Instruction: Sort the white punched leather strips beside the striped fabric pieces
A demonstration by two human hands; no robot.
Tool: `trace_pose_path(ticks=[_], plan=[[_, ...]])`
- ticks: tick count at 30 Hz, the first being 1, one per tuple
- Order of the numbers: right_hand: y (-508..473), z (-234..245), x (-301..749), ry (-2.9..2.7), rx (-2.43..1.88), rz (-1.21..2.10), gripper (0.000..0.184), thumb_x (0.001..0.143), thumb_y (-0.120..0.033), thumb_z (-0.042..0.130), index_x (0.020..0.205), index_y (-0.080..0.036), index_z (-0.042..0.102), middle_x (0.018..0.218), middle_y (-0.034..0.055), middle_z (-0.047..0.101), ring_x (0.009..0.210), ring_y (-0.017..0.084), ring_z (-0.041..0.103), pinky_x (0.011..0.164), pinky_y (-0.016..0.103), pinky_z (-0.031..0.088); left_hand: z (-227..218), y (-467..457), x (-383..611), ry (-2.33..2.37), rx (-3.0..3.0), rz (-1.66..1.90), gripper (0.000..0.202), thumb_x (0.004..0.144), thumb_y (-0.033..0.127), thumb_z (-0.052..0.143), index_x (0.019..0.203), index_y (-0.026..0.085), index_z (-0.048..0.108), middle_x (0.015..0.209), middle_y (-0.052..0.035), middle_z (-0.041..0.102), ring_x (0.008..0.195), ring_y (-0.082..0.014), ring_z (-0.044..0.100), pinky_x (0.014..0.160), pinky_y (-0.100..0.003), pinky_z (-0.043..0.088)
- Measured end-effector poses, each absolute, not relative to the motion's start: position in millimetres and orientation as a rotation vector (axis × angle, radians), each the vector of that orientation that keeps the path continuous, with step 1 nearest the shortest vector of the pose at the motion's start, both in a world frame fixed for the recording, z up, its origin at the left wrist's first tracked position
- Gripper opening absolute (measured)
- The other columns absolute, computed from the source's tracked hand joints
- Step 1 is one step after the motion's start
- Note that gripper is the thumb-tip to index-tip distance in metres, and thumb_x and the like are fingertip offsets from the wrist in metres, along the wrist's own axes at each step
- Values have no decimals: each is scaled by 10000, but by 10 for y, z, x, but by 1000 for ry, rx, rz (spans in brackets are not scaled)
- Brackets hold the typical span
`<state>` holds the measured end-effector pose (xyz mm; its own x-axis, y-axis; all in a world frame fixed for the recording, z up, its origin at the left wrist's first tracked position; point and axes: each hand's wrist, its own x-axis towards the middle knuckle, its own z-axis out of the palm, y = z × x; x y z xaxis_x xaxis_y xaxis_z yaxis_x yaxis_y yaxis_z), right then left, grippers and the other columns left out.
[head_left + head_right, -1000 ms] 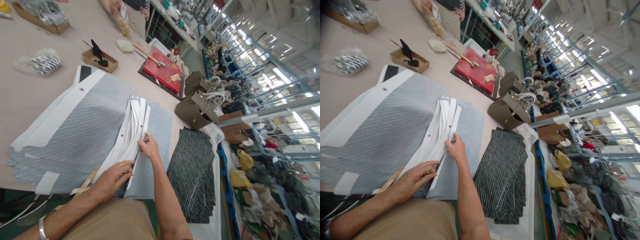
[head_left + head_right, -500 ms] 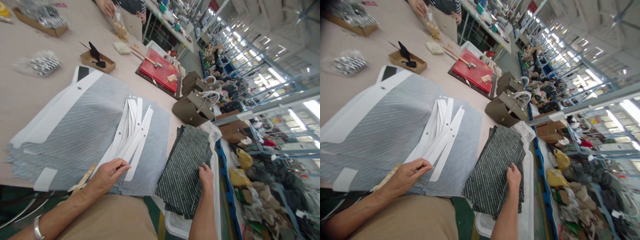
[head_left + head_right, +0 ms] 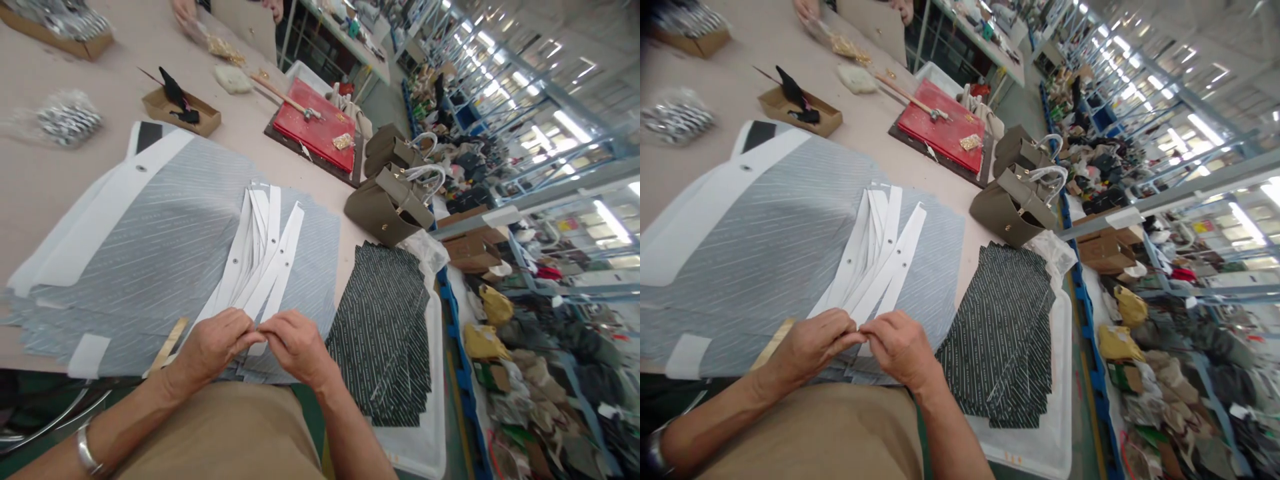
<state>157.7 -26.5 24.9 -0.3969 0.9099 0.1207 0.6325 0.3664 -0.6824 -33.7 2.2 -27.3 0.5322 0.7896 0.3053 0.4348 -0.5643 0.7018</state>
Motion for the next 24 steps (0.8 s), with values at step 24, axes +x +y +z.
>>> trace_pose_path(ticks=[24], plan=[[729,-705,1920,-762,-1734,1220,277,676,-377,667,817,-140,699,620,-14,649,526,110,586,485,215,481,-358,146,-308,1110,1780,635,262,962,344,446,784,210,582,701,34,607,622,-128,584,604,-230,426]])
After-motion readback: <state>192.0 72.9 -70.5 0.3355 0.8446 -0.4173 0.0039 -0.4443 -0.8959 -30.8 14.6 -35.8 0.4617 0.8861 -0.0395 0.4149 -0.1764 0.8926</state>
